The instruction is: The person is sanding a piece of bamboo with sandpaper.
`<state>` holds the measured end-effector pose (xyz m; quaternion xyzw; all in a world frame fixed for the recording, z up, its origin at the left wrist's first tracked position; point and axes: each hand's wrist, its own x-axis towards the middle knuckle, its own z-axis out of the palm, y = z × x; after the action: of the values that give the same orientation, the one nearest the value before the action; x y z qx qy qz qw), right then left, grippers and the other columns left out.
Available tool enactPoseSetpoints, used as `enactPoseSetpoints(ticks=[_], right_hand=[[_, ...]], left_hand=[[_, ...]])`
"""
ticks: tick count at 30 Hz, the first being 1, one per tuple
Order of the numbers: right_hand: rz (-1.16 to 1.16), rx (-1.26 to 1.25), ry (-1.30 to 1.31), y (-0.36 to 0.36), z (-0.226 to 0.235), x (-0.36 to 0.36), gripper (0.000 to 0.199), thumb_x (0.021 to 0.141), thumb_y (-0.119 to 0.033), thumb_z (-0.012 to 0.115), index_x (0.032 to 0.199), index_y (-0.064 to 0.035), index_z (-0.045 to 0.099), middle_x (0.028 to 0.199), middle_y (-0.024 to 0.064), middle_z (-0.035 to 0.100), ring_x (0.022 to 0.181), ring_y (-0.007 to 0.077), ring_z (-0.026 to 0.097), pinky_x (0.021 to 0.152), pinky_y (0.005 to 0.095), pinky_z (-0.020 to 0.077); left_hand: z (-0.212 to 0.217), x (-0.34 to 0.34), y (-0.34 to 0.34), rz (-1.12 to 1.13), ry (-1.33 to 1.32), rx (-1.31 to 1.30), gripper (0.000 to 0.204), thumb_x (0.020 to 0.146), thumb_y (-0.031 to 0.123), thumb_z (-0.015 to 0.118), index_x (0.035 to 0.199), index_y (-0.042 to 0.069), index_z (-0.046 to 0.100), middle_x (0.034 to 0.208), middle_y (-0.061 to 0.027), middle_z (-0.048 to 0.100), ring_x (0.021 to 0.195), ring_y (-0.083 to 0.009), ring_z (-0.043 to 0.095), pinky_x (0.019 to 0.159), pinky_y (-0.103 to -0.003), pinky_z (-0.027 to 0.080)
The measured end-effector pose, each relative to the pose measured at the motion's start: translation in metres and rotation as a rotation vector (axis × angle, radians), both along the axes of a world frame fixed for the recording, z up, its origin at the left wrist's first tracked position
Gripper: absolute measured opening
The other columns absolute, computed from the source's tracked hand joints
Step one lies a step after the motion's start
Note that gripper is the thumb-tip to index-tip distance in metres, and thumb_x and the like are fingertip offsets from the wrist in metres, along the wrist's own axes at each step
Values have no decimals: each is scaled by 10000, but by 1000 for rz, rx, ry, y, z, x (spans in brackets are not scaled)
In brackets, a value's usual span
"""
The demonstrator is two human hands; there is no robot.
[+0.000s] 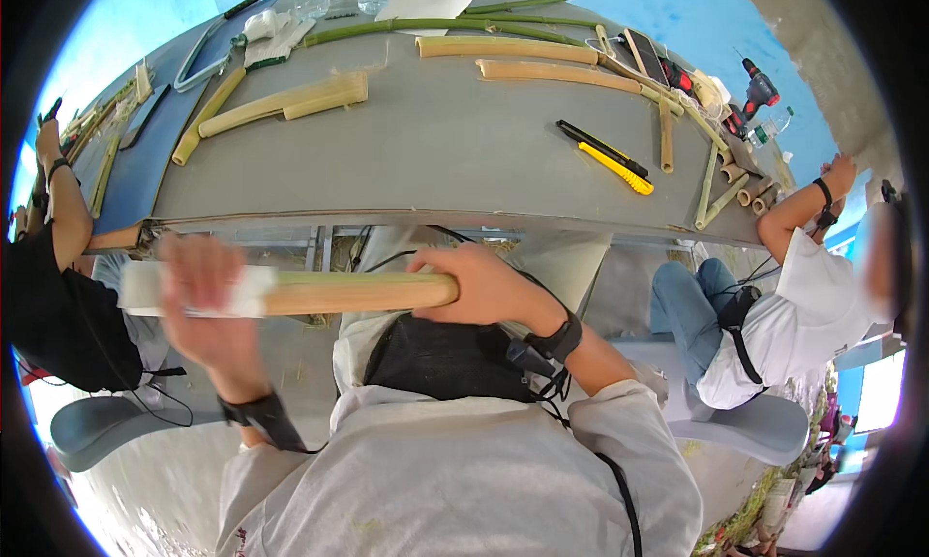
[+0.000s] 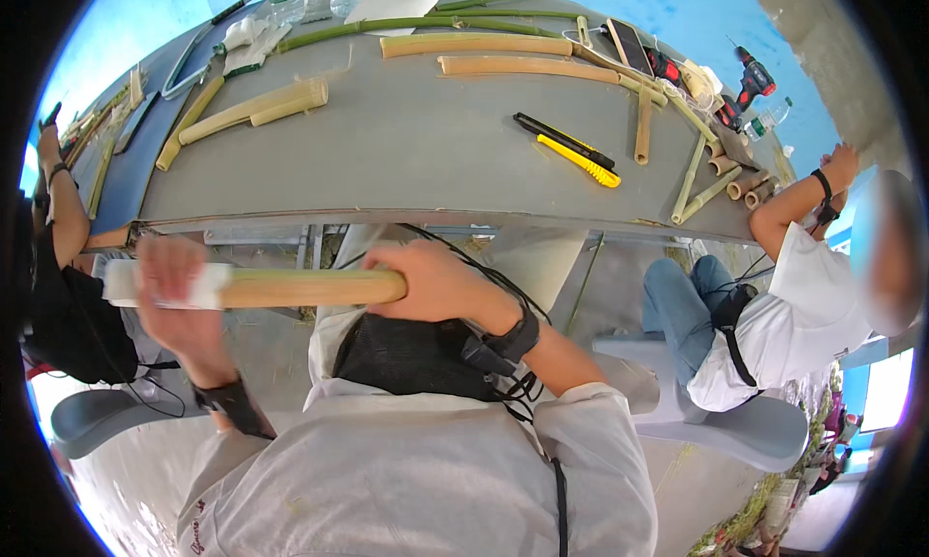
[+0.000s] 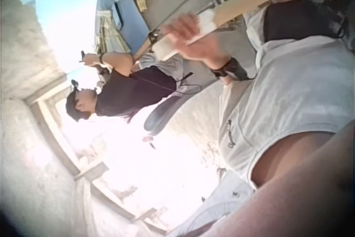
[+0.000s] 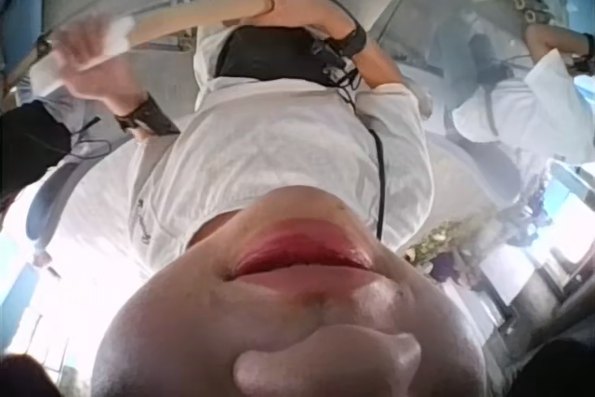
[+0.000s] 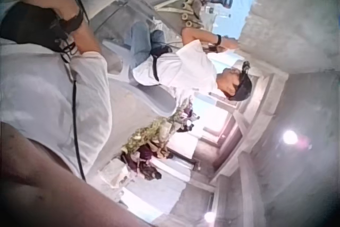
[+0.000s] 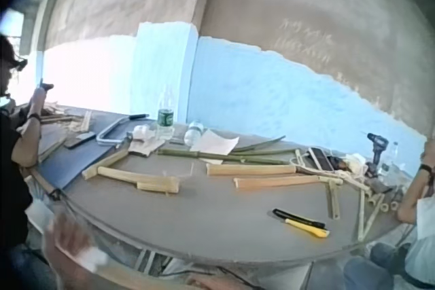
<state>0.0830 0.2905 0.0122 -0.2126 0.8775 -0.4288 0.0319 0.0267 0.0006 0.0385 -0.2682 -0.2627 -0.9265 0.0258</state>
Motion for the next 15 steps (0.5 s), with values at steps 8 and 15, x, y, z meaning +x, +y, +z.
enactPoseSetpoints(ticks=[8,15], right_hand=[[102,-96,120,-32,-9,-6,407,791,-316,832,1107,-114,673,834,145,709,801,386,681,713,466,519],[-11,157,-97,-12,-4,4,398,802,-340,820,1090,-106,678,833,152,703,820,388,685,723,465,526]], left_hand=[[-6,6,23,-83,-31,-129,194,1005,180,591,922,146,420,694,53,354,617,-83,373,662,-293,350],[-2,-2,6,-4,-18,23,266,1031,287,639,914,147,446,662,49,361,606,-91,365,669,-309,346]])
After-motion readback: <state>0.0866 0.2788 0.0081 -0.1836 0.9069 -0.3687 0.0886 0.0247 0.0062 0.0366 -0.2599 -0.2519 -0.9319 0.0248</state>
